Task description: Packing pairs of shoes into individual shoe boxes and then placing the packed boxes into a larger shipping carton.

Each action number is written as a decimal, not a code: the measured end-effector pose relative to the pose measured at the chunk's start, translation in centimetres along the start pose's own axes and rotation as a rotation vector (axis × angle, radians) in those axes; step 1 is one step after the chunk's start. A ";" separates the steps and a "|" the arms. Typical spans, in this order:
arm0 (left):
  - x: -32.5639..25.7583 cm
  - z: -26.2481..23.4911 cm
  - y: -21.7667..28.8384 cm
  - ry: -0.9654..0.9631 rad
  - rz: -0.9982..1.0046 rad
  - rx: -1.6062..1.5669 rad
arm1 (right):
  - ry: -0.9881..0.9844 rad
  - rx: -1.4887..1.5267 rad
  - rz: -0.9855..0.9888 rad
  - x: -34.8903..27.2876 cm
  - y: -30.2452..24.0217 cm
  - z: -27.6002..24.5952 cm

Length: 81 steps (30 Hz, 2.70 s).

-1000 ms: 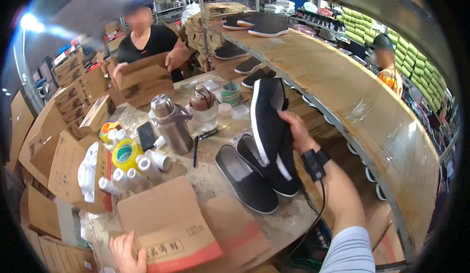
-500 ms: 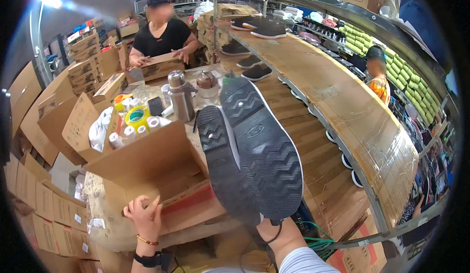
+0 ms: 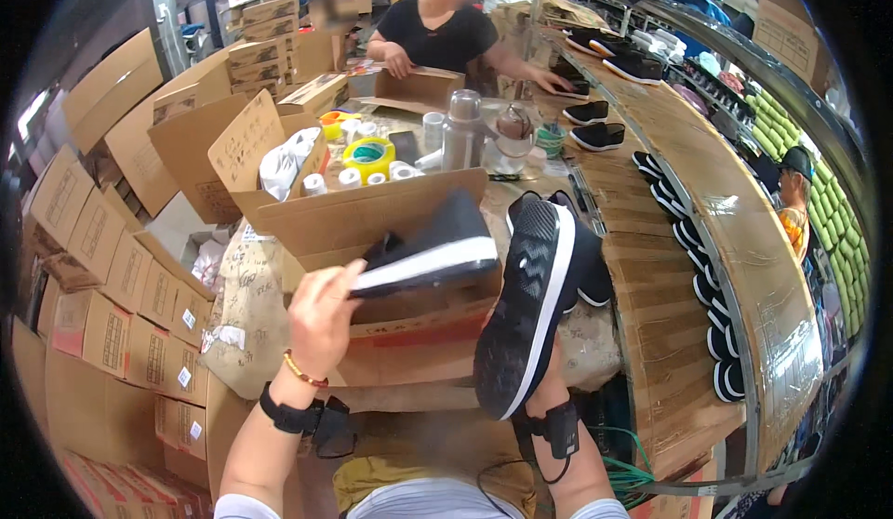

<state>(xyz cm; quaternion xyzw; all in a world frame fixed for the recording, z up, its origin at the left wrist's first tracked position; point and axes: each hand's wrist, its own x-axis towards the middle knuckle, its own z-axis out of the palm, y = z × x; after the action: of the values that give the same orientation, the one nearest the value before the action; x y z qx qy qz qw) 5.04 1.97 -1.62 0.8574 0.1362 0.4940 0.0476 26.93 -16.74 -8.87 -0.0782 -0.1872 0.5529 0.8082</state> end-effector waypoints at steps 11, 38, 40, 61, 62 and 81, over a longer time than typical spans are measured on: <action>-3.4 0.8 -1.7 -0.205 0.016 -0.048 | -0.738 -2.200 -0.748 10.7 4.9 4.0; -0.1 -1.7 -5.8 -0.966 -0.145 0.442 | -0.726 -2.452 0.296 13.8 -1.4 3.8; -1.3 0.5 -5.5 -1.077 -0.189 0.568 | -0.691 -2.555 0.378 14.0 -0.3 3.8; -1.7 0.4 -4.7 -0.878 -0.226 0.380 | -0.456 -2.264 -0.304 12.2 0.0 -0.6; -1.7 0.4 -4.8 -0.853 -0.216 0.377 | -0.453 -2.293 -0.336 12.1 -0.1 -0.3; -2.2 0.7 -5.3 -0.830 -0.207 0.402 | -0.436 -2.399 0.454 15.2 0.6 3.6</action>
<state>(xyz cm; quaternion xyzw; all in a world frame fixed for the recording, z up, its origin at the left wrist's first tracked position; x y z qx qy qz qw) 3.60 6.51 -4.92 0.9564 0.2836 0.0661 -0.0200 29.81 -2.79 -2.50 -0.7052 -0.6875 0.1610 0.0640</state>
